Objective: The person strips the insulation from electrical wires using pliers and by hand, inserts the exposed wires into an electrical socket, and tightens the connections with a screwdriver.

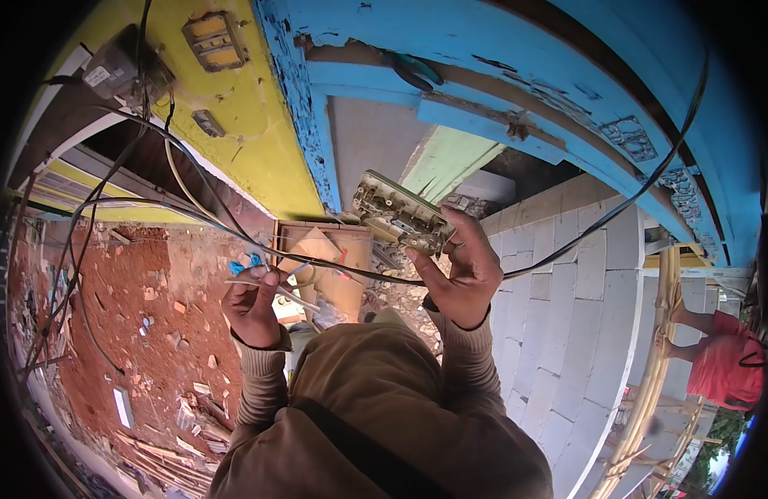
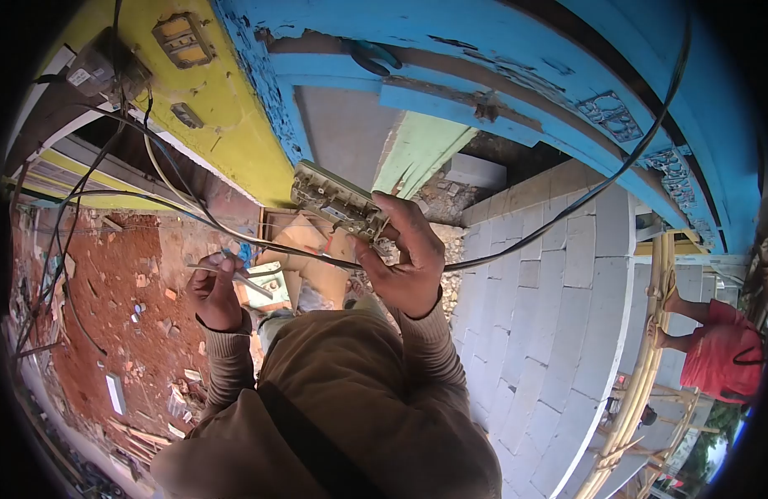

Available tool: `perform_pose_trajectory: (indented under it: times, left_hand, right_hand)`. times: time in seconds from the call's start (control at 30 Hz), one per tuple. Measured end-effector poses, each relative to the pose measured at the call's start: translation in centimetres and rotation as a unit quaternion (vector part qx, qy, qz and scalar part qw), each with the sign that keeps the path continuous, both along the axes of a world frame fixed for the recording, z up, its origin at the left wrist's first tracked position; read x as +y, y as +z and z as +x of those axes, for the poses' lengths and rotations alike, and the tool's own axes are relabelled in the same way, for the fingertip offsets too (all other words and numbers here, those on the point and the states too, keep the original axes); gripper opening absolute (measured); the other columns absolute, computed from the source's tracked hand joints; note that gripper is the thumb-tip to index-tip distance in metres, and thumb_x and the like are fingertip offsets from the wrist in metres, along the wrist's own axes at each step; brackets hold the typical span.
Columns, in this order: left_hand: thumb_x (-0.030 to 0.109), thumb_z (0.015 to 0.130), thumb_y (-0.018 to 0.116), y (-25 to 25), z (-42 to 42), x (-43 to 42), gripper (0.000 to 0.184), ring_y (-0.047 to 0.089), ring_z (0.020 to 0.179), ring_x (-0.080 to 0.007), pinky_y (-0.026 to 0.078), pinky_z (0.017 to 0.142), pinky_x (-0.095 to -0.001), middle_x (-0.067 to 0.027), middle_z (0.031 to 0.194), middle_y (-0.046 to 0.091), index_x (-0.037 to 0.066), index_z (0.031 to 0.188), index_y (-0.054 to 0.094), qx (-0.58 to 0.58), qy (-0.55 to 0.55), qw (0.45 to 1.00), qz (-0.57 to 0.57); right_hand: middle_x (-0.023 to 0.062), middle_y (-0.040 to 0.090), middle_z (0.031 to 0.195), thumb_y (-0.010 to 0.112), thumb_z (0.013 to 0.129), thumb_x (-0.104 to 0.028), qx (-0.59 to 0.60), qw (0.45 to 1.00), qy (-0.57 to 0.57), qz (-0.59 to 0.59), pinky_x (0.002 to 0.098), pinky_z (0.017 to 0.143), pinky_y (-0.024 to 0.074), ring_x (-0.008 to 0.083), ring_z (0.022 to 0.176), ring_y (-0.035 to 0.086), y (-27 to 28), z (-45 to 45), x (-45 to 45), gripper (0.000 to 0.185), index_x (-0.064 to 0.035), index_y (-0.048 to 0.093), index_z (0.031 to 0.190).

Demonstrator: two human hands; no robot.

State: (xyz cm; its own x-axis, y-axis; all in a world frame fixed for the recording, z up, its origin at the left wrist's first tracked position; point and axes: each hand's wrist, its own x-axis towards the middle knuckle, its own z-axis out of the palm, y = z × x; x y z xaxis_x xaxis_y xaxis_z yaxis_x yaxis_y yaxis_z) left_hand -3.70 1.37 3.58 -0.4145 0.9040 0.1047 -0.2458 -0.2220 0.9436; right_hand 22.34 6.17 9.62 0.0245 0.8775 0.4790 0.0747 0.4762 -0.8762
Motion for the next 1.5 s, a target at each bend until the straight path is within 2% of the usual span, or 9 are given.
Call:
perform_pose_trajectory:
  times: [0.23,0.33,0.63,0.73,0.87,1.03,1.23,1.37,1.5]
  left_hand:
    - [0.000,0.092,0.064,0.0,0.3,0.1,0.006,0.063,0.076,-0.0205,0.052,0.072,-0.0334,-0.0130,0.087,0.067,0.000,0.098,0.063,0.001,-0.008,1.000,0.002]
    - [0.000,0.092,0.063,0.1,0.3,0.2,0.005,0.062,0.075,-0.0206,0.052,0.071,-0.0336,-0.0130,0.087,0.067,0.000,0.098,0.063,-0.010,-0.012,1.000,0.006]
    - [0.001,0.092,0.063,1.0,0.4,0.3,0.013,0.061,0.075,-0.0199,0.050,0.073,-0.0341,-0.0129,0.086,0.067,0.001,0.105,0.060,-0.022,-0.012,1.000,-0.018]
    - [0.002,0.092,0.064,1.2,0.8,0.4,0.014,0.062,0.077,-0.0206,0.050,0.076,-0.0342,-0.0130,0.087,0.067,0.001,0.104,0.057,-0.051,-0.002,0.999,0.004]
    - [0.002,0.091,0.065,0.2,0.2,0.3,0.014,0.063,0.082,-0.0208,0.050,0.080,-0.0351,-0.0141,0.090,0.068,0.002,0.102,0.056,-0.042,-0.005,0.999,-0.001]
    - [-0.006,0.085,0.068,-0.6,0.0,0.8,0.020,0.064,0.103,-0.0240,0.050,0.095,-0.0402,-0.0184,0.116,0.064,0.003,0.101,0.059,-0.027,0.001,0.991,0.133]
    - [-0.013,0.084,0.065,-0.6,0.0,1.5,0.024,0.064,0.111,-0.0285,0.051,0.097,-0.0412,-0.0225,0.132,0.057,0.002,0.101,0.062,-0.024,0.004,0.994,0.102]
    - [-0.013,0.084,0.065,-0.8,-0.1,1.7,0.024,0.066,0.107,-0.0294,0.052,0.096,-0.0410,-0.0224,0.126,0.061,0.002,0.102,0.060,0.004,0.021,0.995,0.095]
    - [-0.011,0.086,0.065,-0.5,0.1,2.0,0.023,0.068,0.100,-0.0280,0.053,0.094,-0.0395,-0.0188,0.109,0.067,0.000,0.104,0.058,0.025,0.049,0.996,0.064]
  right_hand:
    - [0.0190,0.066,0.111,0.072,0.072,0.012,-0.051,0.996,-0.030,0.068,0.0323,0.086,0.0558,0.0245,0.100,0.068,-0.9,-0.5,-0.2,0.052,0.0046,0.061,0.122]
    - [0.0233,0.062,0.119,0.072,0.076,0.019,-0.074,0.994,0.020,0.082,0.0402,0.091,0.0561,0.0292,0.109,0.064,-1.0,-0.3,-0.6,0.055,0.0090,0.054,0.127]
    - [0.0243,0.063,0.118,0.072,0.075,0.020,-0.040,0.995,0.056,0.070,0.0416,0.092,0.0564,0.0299,0.111,0.064,-0.6,-1.4,-1.1,0.055,0.0087,0.055,0.126]
    - [0.0212,0.068,0.113,0.074,0.073,0.011,-0.028,0.997,0.028,0.070,0.0334,0.086,0.0547,0.0259,0.100,0.069,-0.3,-2.1,-1.0,0.051,0.0044,0.062,0.122]
    - [0.0210,0.068,0.114,0.076,0.073,0.010,-0.020,0.998,0.025,0.058,0.0334,0.086,0.0550,0.0257,0.101,0.069,-0.3,-2.6,-1.3,0.053,0.0040,0.061,0.124]
    - [0.0201,0.068,0.115,0.077,0.072,0.009,-0.026,0.998,0.026,0.053,0.0331,0.086,0.0545,0.0261,0.102,0.069,-0.4,-2.5,-1.3,0.055,0.0022,0.061,0.124]
    - [0.0186,0.068,0.114,0.078,0.071,0.007,-0.018,0.998,0.027,0.060,0.0328,0.087,0.0542,0.0269,0.102,0.069,-0.3,-2.8,-1.5,0.055,0.0002,0.062,0.123]
    - [0.0187,0.068,0.114,0.079,0.071,0.008,-0.030,0.997,0.021,0.063,0.0330,0.087,0.0542,0.0278,0.102,0.069,-0.6,-2.5,-1.5,0.056,0.0008,0.061,0.124]
    - [0.0193,0.067,0.117,0.079,0.073,0.007,-0.022,0.998,0.036,0.047,0.0335,0.089,0.0556,0.0252,0.106,0.068,-0.4,-2.5,-1.5,0.057,0.0031,0.059,0.127]
